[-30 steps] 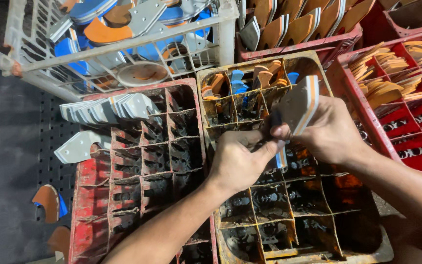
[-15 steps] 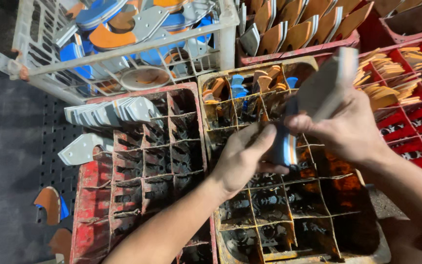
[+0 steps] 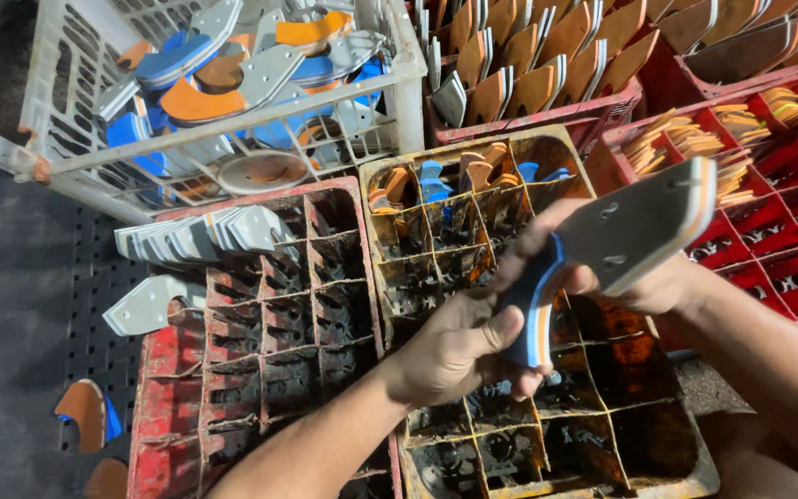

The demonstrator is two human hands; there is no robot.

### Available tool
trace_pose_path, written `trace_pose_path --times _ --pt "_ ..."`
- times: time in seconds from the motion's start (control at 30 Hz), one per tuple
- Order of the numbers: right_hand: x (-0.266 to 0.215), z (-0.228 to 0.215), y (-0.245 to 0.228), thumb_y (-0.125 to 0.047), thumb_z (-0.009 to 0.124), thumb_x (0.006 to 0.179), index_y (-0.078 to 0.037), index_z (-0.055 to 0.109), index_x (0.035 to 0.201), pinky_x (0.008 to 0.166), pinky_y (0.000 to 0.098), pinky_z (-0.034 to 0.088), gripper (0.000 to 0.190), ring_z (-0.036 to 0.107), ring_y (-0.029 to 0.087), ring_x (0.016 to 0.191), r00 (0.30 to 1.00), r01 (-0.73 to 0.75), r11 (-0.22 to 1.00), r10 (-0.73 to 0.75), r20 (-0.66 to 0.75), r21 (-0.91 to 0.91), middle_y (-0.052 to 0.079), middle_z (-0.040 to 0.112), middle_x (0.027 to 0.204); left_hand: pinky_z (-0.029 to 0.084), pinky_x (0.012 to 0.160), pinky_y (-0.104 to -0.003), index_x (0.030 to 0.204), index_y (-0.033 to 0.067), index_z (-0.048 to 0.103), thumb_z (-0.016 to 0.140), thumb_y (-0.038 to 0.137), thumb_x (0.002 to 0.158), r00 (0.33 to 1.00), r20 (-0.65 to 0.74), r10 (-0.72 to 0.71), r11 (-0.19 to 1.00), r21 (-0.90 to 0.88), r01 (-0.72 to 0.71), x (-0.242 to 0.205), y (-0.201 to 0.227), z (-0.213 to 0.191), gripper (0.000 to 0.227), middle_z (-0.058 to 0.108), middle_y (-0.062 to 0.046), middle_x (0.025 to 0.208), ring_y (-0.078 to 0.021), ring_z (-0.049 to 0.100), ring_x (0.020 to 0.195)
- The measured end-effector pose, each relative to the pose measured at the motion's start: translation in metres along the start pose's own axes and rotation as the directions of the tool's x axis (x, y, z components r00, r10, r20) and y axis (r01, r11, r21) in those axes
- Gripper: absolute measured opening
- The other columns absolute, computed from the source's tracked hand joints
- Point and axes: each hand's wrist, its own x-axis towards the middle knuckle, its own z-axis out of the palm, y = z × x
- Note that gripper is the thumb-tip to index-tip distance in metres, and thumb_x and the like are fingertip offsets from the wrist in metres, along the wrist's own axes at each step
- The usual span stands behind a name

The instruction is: The person repeatedly picks up metal and plastic shoe components from a compartmentalized tray and joins them by hand. They align the parts, press them together, and place the assembled units into a nearby white basket. The process is repeated for multiple units throughout the clip.

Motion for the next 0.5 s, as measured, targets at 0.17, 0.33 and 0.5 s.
trace_pose_path --times 0.17,0.33,0.5 --pt "-0.008 0.001 0.006 -0.04 0.076 0.088 -0.01 0.069 0.12 0.076 0.0435 0.07 0.044 0.079 0.024 0.092 0.984 -0.105 0.886 0.028 -0.176 -0.452 0.013 0.078 0.106 0.055 0.077 -0.032 0.149 0.0099 0.048 0.061 0.037 0.103 1.0 -0.012 -0.028 0.998 0.058 0.029 -0.001 0.0 0.007 0.055 0.062 -0.01 0.096 -0.0199 0.065 0.087" --pt "-0.001 0.008 -0.011 -0.033 0.077 0.097 -0.006 0.064 0.13 0.099 0.051 0.064 0.044 0.075 0.029 0.11 0.999 0.04 0.984 -0.046 -0.03 -0.171 0.016 0.075 0.118 0.062 0.09 -0.038 0.112 -0.0068 0.057 0.061 0.034 0.107 0.994 -0.113 0.009 0.976 0.219 0.016 0.004 -0.003 0.016 0.041 0.07 -0.016 0.101 -0.0248 0.07 0.091" --pt "0.011 0.018 -0.004 -0.031 0.082 0.087 -0.006 0.06 0.134 0.096 0.0548 0.062 0.058 0.072 0.029 0.116 0.969 -0.107 0.988 0.077 -0.235 -0.114 0.014 0.071 0.126 0.064 0.079 -0.038 0.122 0.0018 0.059 0.062 0.034 0.103 0.928 -0.244 0.281 0.885 0.441 -0.152 0.01 -0.006 0.011 0.038 0.07 -0.014 0.099 -0.0248 0.073 0.089"
